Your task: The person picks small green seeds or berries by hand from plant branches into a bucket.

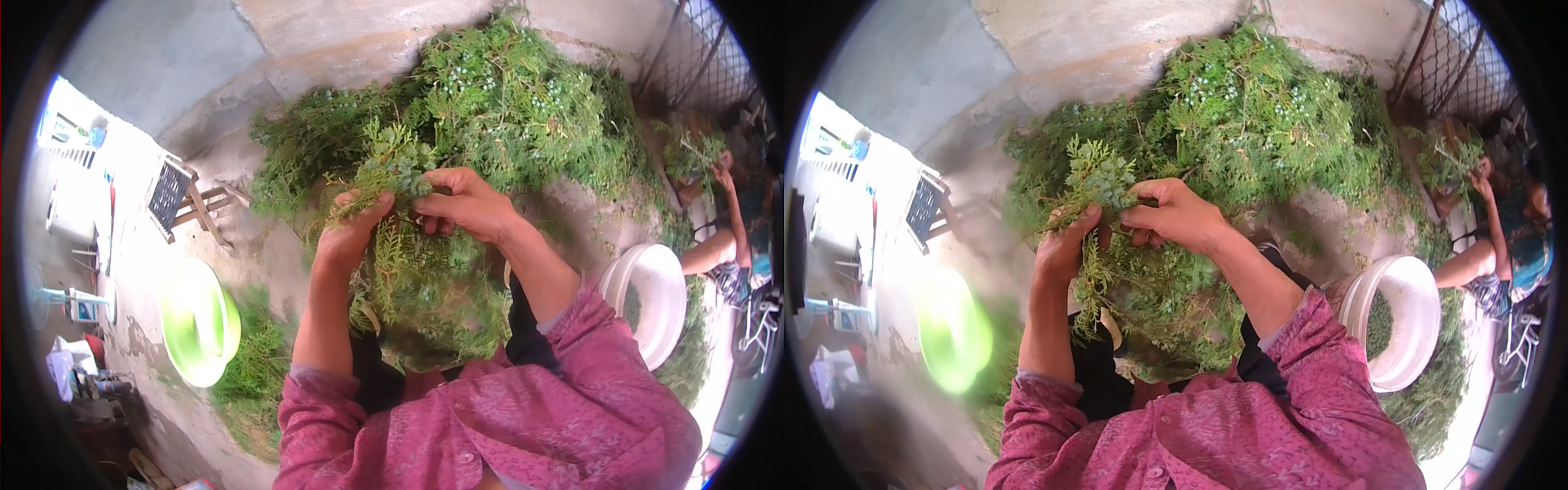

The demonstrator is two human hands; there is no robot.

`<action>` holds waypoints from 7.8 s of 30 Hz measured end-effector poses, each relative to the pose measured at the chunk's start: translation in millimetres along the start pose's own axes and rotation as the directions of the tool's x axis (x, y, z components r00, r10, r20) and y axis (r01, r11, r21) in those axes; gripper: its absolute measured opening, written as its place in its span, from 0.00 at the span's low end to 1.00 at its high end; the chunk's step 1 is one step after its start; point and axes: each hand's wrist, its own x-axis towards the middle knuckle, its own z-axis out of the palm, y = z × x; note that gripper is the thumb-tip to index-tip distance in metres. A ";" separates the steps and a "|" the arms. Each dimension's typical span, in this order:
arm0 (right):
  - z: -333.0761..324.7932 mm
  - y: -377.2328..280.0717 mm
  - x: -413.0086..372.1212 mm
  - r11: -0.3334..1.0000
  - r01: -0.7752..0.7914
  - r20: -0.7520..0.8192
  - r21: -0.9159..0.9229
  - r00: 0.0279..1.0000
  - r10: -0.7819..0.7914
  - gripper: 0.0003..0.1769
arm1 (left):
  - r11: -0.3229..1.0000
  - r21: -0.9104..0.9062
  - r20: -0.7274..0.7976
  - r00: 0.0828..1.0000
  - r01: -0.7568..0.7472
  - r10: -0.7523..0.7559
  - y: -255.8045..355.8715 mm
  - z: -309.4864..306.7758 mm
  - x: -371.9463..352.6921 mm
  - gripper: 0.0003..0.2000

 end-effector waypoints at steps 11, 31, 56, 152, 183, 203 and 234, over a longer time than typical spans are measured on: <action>-3.5 21.9 -4.8 0.951 -0.126 -0.045 0.284 0.989 0.144 0.07 | 0.999 -0.043 0.021 1.000 0.008 -0.007 -11.8 8.8 3.7 0.11; 11.5 22.8 -14.1 0.785 -0.397 0.206 0.476 0.918 0.340 0.09 | 0.964 -0.173 -0.053 0.976 0.202 -0.213 1.7 14.3 -9.2 0.13; 16.2 27.5 -15.4 0.676 -0.429 0.211 0.599 0.899 0.384 0.02 | 0.963 -0.150 -0.233 0.939 0.222 -0.253 1.7 9.1 -13.9 0.20; -223.8 145.1 -350.9 -0.067 -0.969 -0.947 -0.238 0.247 -0.207 0.25 | 0.647 -0.740 -0.225 0.974 -0.186 0.023 10.1 -70.4 -37.6 0.13; 94.1 1.1 -54.0 0.963 -0.259 0.109 0.073 0.962 0.250 0.06 | 0.828 -0.561 -0.124 0.989 -0.001 -0.083 26.6 -60.2 -58.7 0.16; 89.6 -28.3 -28.7 0.529 0.143 -0.266 -0.837 0.738 -0.620 0.23 | 0.910 -0.378 0.013 0.981 -0.173 0.192 3.5 -36.2 -40.6 0.13; 74.0 -15.0 -55.1 0.870 0.180 -0.197 -0.459 0.934 -0.297 0.13 | 0.977 0.124 0.179 0.972 -0.174 0.150 7.4 -34.9 -56.1 0.15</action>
